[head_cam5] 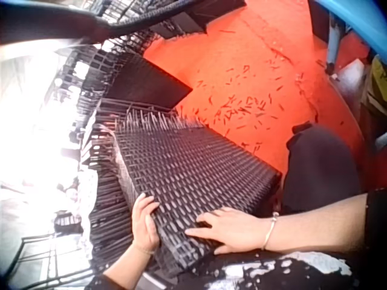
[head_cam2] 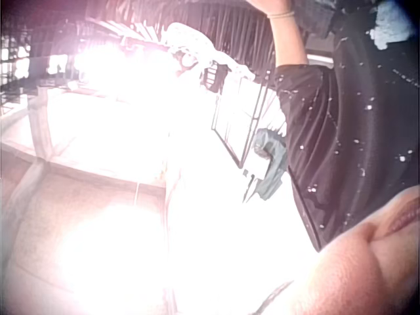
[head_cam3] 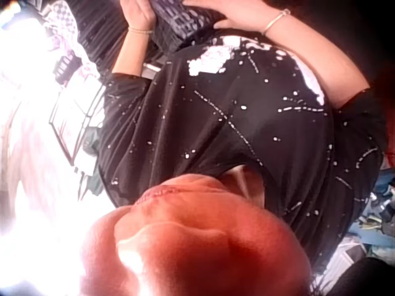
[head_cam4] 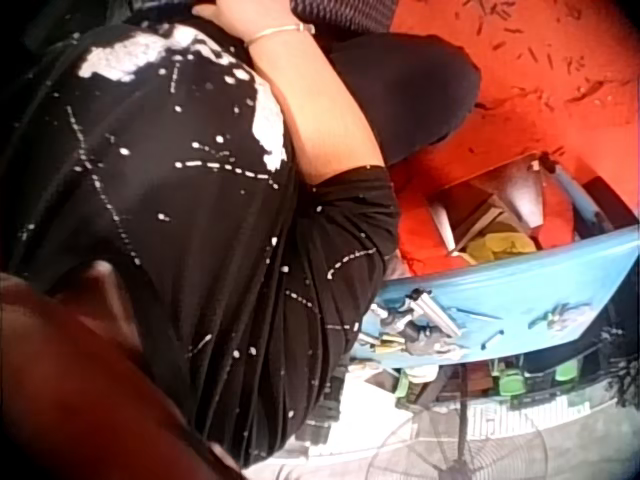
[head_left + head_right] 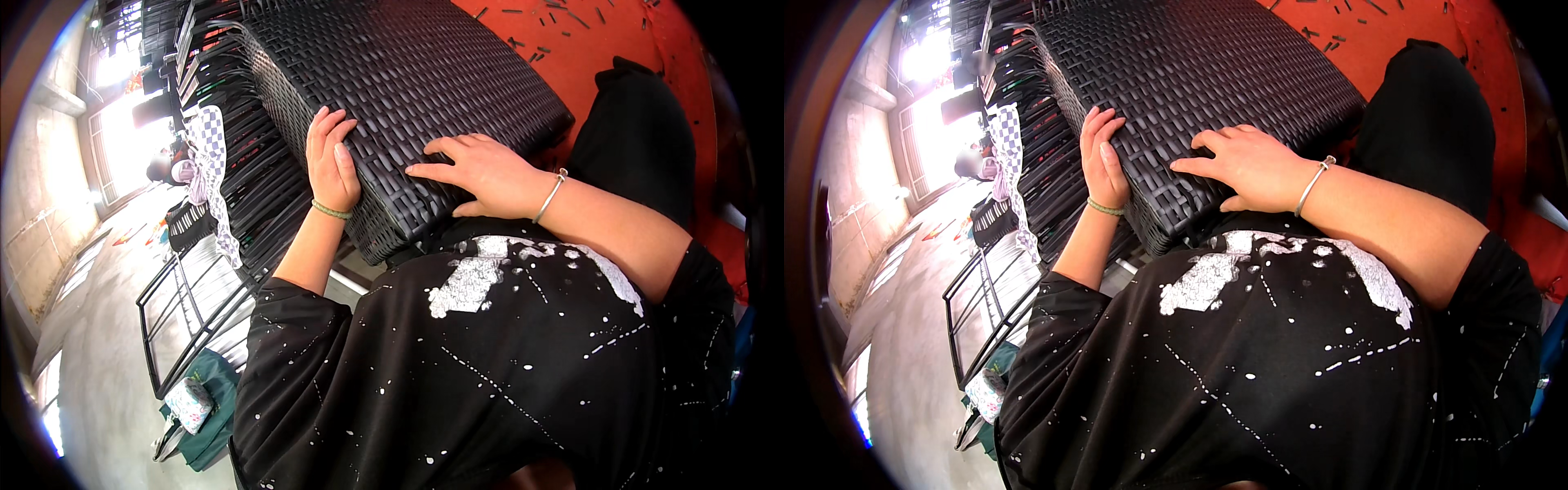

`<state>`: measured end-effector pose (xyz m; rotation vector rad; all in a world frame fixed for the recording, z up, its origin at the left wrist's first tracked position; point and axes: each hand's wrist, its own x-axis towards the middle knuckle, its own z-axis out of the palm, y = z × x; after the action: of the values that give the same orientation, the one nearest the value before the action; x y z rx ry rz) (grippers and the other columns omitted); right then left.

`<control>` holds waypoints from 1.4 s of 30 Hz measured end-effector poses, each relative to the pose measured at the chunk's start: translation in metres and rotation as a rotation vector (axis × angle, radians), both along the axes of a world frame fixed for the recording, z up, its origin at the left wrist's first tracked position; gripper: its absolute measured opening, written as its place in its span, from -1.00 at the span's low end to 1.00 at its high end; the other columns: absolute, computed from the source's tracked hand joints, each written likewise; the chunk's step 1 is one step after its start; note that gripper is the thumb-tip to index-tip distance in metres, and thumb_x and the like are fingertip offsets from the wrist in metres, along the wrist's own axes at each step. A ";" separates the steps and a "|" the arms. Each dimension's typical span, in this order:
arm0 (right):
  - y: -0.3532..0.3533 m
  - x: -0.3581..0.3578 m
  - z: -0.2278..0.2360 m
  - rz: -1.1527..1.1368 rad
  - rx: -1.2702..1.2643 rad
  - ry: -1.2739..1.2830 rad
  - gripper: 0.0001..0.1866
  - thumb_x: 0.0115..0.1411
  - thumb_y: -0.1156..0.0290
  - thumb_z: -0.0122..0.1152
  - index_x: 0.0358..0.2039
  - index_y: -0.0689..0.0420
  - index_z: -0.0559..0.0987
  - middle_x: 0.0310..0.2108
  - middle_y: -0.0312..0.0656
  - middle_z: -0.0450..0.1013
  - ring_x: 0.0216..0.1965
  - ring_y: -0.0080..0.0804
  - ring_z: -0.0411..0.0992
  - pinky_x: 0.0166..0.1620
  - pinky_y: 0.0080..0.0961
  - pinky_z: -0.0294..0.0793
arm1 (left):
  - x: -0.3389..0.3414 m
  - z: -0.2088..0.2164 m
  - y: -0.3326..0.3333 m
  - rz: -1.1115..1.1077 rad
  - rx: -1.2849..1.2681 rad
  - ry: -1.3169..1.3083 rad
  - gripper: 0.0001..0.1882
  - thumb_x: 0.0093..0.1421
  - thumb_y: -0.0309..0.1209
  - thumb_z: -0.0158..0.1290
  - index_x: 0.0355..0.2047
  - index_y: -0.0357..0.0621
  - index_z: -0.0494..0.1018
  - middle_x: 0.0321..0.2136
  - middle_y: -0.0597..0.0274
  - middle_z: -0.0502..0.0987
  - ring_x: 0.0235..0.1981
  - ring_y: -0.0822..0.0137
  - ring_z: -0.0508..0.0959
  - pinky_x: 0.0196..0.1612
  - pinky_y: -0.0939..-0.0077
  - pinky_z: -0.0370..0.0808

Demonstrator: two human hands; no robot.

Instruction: The person uses a pair of scissors to trim excess woven material from the rim of a black basket. They then smooth the edges with their hands and inspect the basket's weave and structure.

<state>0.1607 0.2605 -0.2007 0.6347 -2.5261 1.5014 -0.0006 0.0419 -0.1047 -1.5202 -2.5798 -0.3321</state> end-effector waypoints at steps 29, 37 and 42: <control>0.003 -0.011 0.018 0.087 0.007 -0.078 -0.10 -0.13 0.33 0.54 0.29 -0.12 0.38 0.17 -0.08 0.30 0.13 -0.06 0.36 0.20 -0.18 0.34 | -0.001 -0.006 -0.006 0.040 0.179 -0.011 -0.70 0.25 -0.39 -0.14 -0.16 -0.20 0.56 0.00 0.07 0.52 0.21 0.00 0.41 0.32 0.04 0.19; 0.001 -0.014 0.021 0.101 -0.001 -0.106 -0.08 -0.17 0.39 0.57 0.28 -0.06 0.39 0.18 -0.07 0.31 0.17 -0.03 0.33 0.22 -0.21 0.33 | 0.003 -0.011 -0.008 0.195 0.330 0.088 -0.48 0.23 -0.24 0.00 0.11 -0.34 0.38 0.21 -0.18 0.33 0.27 -0.12 0.31 0.32 0.03 0.18; 0.001 -0.015 0.024 0.099 0.003 -0.115 -0.08 -0.18 0.37 0.57 0.28 -0.07 0.40 0.17 -0.09 0.31 0.15 -0.06 0.35 0.21 -0.19 0.34 | 0.001 -0.019 -0.017 0.259 0.307 0.029 -0.35 0.24 -0.18 0.03 0.20 -0.42 0.28 0.28 -0.24 0.24 0.30 -0.14 0.27 0.35 0.12 0.17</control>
<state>0.1460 0.2615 -0.1764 0.7025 -2.6181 1.6110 0.0005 0.0251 -0.1237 -1.0687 -2.5175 -0.6340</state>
